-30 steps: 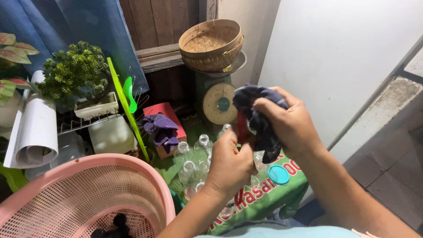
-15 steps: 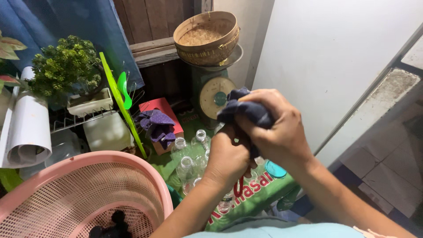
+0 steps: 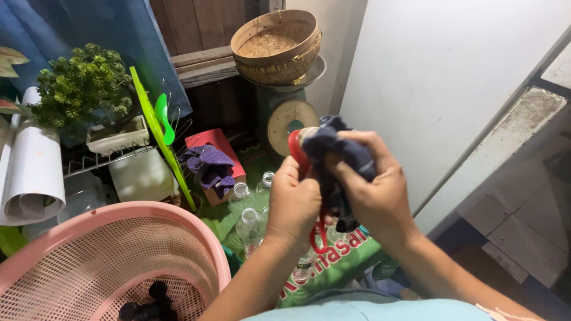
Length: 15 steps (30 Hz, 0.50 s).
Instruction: The person wipes the exterior of clear plastic bottles with a cloth, then wipes bottle caps and a red ladle. The person places the dried items on a table next to a pink basket.
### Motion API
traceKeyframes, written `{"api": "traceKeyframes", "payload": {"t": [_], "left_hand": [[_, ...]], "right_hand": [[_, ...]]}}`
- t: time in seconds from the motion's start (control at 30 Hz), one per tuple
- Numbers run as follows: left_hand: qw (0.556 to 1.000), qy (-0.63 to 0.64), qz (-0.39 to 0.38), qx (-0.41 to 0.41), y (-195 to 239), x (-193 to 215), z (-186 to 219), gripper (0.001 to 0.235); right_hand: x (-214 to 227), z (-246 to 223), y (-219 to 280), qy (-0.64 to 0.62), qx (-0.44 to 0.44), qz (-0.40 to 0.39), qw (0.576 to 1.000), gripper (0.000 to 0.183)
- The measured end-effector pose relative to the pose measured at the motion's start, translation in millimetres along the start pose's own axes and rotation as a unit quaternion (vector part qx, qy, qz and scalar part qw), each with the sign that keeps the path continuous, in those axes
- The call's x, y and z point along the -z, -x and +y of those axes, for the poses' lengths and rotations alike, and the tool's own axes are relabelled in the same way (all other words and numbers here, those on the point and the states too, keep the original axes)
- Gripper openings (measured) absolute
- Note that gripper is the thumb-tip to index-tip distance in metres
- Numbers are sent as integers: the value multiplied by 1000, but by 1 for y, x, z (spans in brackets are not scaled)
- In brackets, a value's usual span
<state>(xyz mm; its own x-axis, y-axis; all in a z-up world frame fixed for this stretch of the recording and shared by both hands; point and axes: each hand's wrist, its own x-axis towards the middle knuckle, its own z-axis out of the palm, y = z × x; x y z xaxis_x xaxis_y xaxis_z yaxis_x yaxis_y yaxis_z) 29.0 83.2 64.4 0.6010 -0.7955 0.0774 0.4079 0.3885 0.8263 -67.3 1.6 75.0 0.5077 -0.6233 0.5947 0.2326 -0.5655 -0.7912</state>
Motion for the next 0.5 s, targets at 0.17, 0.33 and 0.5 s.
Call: {"api": "traceKeyframes", "payload": {"t": [0.17, 0.33, 0.5], "left_hand": [[998, 46, -5, 45, -3, 3, -3, 15], [999, 14, -6, 52, -6, 11, -4, 22], [999, 37, -19, 3, -10, 12, -8, 31]], "right_hand": [[-1, 4, 2, 43, 48, 16, 998, 24], [11, 26, -19, 44, -133, 40, 989, 22], [24, 36, -31, -248, -317, 44, 914, 24]]}}
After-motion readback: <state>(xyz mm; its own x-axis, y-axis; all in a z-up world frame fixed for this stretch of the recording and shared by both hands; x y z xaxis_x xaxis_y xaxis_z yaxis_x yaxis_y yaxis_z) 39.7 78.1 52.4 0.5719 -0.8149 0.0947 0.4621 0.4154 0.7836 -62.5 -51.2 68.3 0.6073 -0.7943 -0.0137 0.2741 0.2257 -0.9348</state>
